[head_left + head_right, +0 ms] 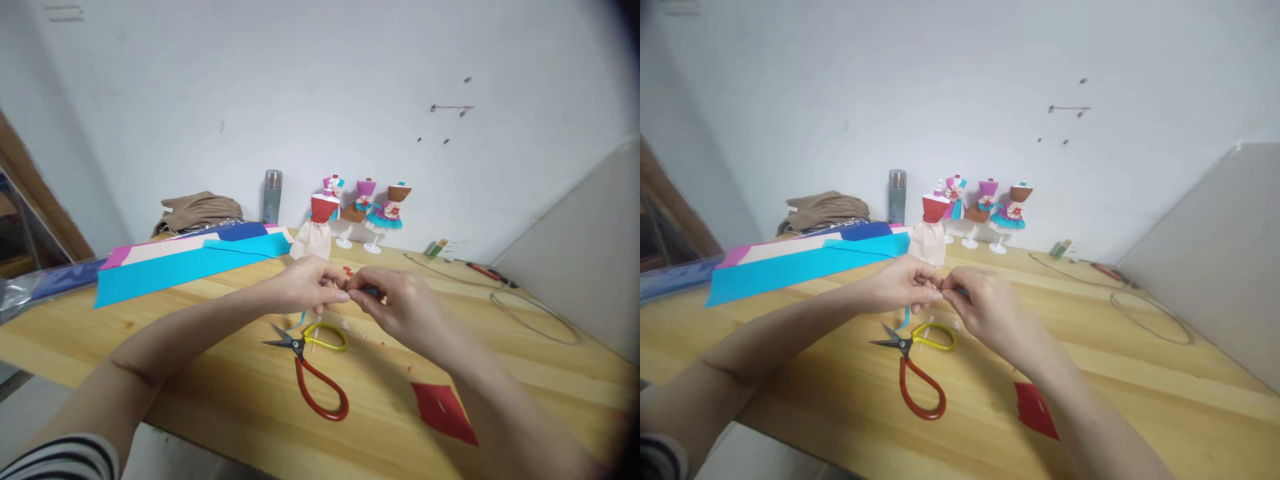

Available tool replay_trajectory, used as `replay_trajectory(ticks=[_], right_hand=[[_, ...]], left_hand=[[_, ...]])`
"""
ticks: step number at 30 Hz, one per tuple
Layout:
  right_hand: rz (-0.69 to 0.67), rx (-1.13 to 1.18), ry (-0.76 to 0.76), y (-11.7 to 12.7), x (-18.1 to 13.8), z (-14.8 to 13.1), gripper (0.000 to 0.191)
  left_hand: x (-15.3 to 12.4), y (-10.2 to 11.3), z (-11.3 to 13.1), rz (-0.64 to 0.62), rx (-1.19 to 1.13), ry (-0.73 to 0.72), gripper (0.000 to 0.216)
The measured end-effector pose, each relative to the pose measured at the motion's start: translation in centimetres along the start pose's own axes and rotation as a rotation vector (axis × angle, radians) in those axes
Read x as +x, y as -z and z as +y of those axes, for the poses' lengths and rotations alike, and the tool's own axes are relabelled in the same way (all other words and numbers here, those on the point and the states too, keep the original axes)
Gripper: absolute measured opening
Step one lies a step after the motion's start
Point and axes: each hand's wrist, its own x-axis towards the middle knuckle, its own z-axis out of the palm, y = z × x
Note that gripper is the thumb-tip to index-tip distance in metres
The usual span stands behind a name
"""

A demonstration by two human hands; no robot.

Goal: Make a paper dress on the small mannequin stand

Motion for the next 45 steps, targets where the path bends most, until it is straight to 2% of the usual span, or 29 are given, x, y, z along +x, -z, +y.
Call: replay_trajectory(ticks=[5,9,15,24,31,38,42,45], right_hand=[[0.051,0.006,-0.051,0.1,0.0,0.1,0.016],[0.032,0.054,-0.128,0.4,0.0,0.0,0.019],[-0.017,0.165,-0.241,0.8,0.4,-0.1,0.022],[-0.072,0.366,-0.341,1.3,0.3,0.6,0.032],[-0.081,0.509,-0.443,1.9,0.6,1.4,0.044],[-0.197,0.721,-0.418,2.5,0.7,2.7,0.047],[-0.063,0.651,-0.429,2.6,0.6,4.0,0.052],[0.005,0.703,-0.441,2.2,0.5,4.9,0.057]], left_hand=[[-0.3,0.3,0.5,0.076,0.248,-0.089,0.019],[-0.5,0.6,0.9,0.066,0.276,-0.103,0.022],[-0.8,1.0,1.3,0.028,0.272,-0.102,0.018],[-1.0,1.4,1.6,-0.052,0.142,-0.046,0.026],[-0.9,1.9,1.5,-0.076,0.056,-0.088,0.028],[-0.7,2.2,1.3,-0.059,0.039,-0.033,0.02],[-0.6,2.4,1.2,-0.061,0.085,-0.046,0.022],[-0.6,2.5,1.2,-0.086,0.116,-0.075,0.03]])
